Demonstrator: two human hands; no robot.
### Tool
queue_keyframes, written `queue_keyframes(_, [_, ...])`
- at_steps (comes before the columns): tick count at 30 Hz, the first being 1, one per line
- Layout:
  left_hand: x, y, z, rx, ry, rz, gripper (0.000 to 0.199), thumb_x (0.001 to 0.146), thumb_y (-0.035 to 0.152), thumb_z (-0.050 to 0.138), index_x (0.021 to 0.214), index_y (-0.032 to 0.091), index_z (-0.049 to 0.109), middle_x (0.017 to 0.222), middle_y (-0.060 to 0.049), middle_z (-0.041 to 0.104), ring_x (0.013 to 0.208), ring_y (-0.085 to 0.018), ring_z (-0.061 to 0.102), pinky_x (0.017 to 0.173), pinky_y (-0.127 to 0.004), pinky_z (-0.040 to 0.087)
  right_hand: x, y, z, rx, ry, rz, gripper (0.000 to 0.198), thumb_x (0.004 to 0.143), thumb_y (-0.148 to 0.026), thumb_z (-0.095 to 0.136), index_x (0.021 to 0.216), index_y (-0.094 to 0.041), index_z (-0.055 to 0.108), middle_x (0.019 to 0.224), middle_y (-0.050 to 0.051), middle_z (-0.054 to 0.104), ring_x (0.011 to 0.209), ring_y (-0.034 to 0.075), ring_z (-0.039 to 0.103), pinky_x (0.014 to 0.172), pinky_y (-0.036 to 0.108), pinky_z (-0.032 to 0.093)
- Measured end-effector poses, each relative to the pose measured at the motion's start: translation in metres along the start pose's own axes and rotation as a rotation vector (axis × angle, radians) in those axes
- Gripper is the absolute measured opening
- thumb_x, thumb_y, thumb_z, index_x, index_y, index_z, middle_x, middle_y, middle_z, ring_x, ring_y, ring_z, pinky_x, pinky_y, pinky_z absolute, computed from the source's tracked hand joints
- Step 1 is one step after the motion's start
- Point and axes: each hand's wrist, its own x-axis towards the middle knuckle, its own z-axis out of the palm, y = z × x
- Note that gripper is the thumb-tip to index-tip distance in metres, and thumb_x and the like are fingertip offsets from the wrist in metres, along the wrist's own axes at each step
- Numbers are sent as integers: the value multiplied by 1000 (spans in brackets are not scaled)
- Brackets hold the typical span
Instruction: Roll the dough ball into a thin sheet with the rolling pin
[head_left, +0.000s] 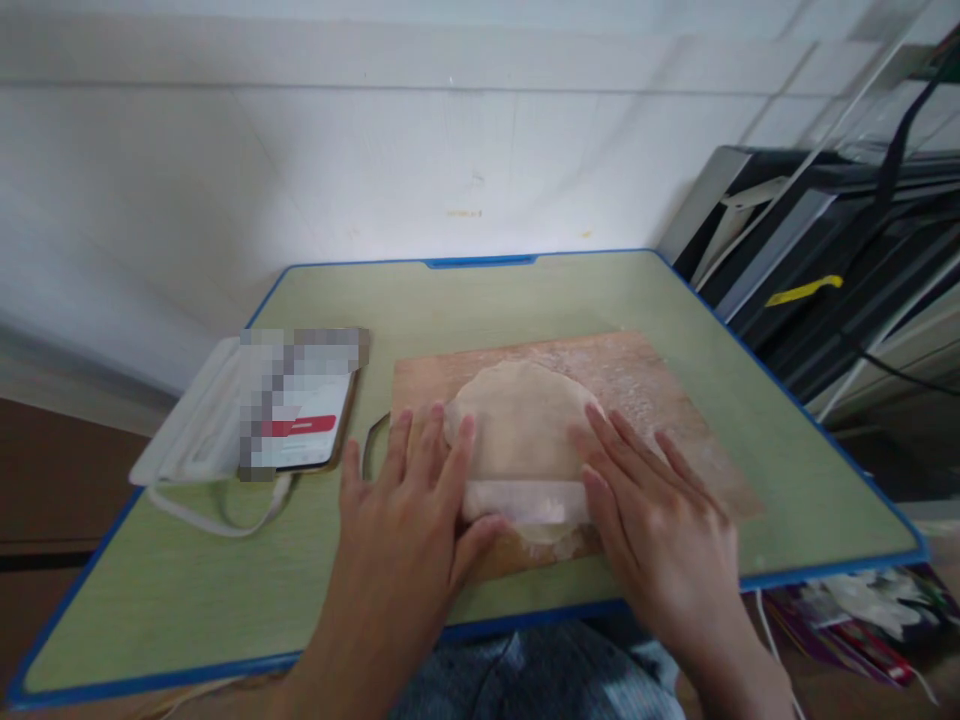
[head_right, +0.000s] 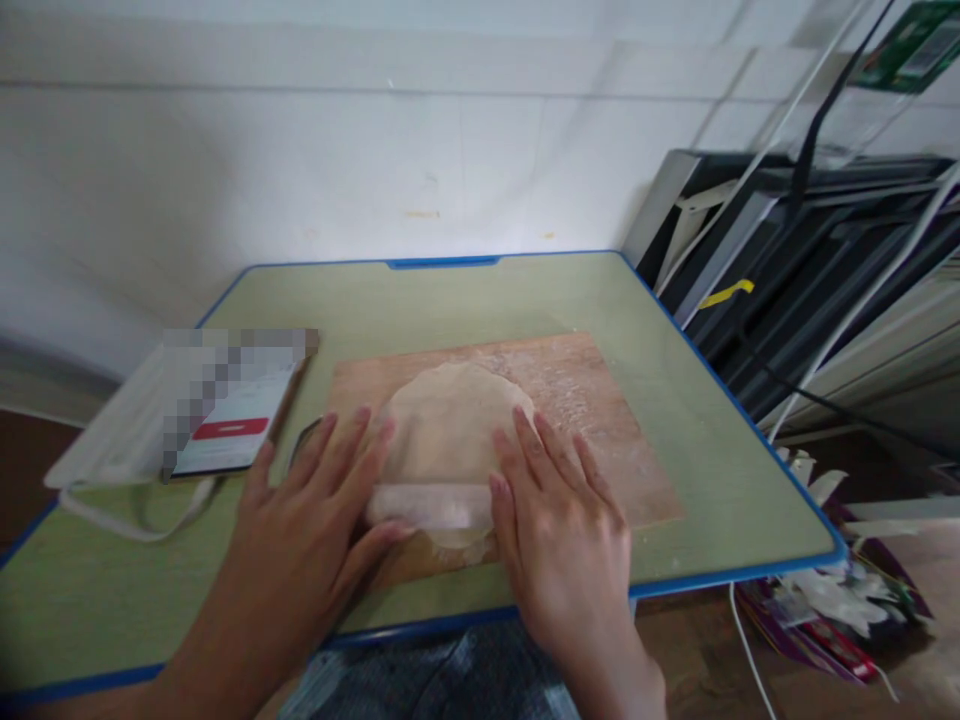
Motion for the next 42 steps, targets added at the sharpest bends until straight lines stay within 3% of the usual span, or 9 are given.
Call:
queue_keyframes(3, [-20,-5,2,-11,74,72,59,93,54,23,132,16,45,140,-16,43,127,-39,39,90,-65,37,-19,3,-4,20,-8,-104,35,91,-20,40,121,-13,56,126,8,58,124,23,47,95,42,40])
queue_keyframes(7, [-41,-23,9,-127,130,175,40,96,37,29,123,18,51,137,-11,48,128,-29,41,92,-49,45,-36,13,-3,86,-1,-214,35,88,-25,50,121,-13,54,124,11,60,119,23,50,89,35,41])
queue_keyframes(12, [-45,-32,15,-179,162,219,30,96,30,29,105,21,57,128,-8,57,117,-25,53,104,-57,30,-33,23,-1,240,-25,-168,26,88,-22,51,114,-21,57,100,4,66,93,18,60,90,39,38])
queue_keyframes(15, [-41,-27,11,-214,150,234,27,94,30,33,100,20,57,124,-8,59,115,-24,55,103,-52,35,-11,36,-5,329,-145,-251,27,90,-20,49,115,-23,56,100,3,64,96,18,58,101,47,29])
queue_keyframes(21, [-26,-13,3,-296,90,142,18,90,31,43,90,19,56,124,-12,58,114,-27,55,93,-48,48,64,66,-1,459,-351,-491,29,91,-27,47,117,-21,58,109,8,61,107,20,52,93,41,40])
queue_keyframes(24, [-22,-8,7,-330,89,111,20,89,28,42,101,18,54,128,-14,55,118,-27,52,92,-46,50,97,67,5,483,-527,-587,55,83,-45,57,131,-21,46,136,11,48,128,24,37,106,50,26])
queue_keyframes(29, [-21,-5,13,-234,116,156,42,91,30,37,130,12,39,137,-18,46,127,-29,42,93,-47,49,135,43,25,420,-633,-457,62,91,-55,30,141,-19,32,147,10,33,138,23,19,111,53,7])
queue_keyframes(33, [-22,-8,13,-223,82,178,46,93,33,34,133,11,38,140,-17,42,130,-29,38,95,-46,47,136,28,39,214,-593,-414,58,94,-49,26,141,-15,33,148,13,30,138,25,18,110,50,12])
queue_keyframes(42, [-21,-13,14,-228,55,214,50,93,41,33,131,10,42,136,-17,47,125,-29,45,92,-44,49,108,31,29,90,-540,-321,57,95,-48,18,141,-17,32,147,14,31,136,28,23,108,53,17])
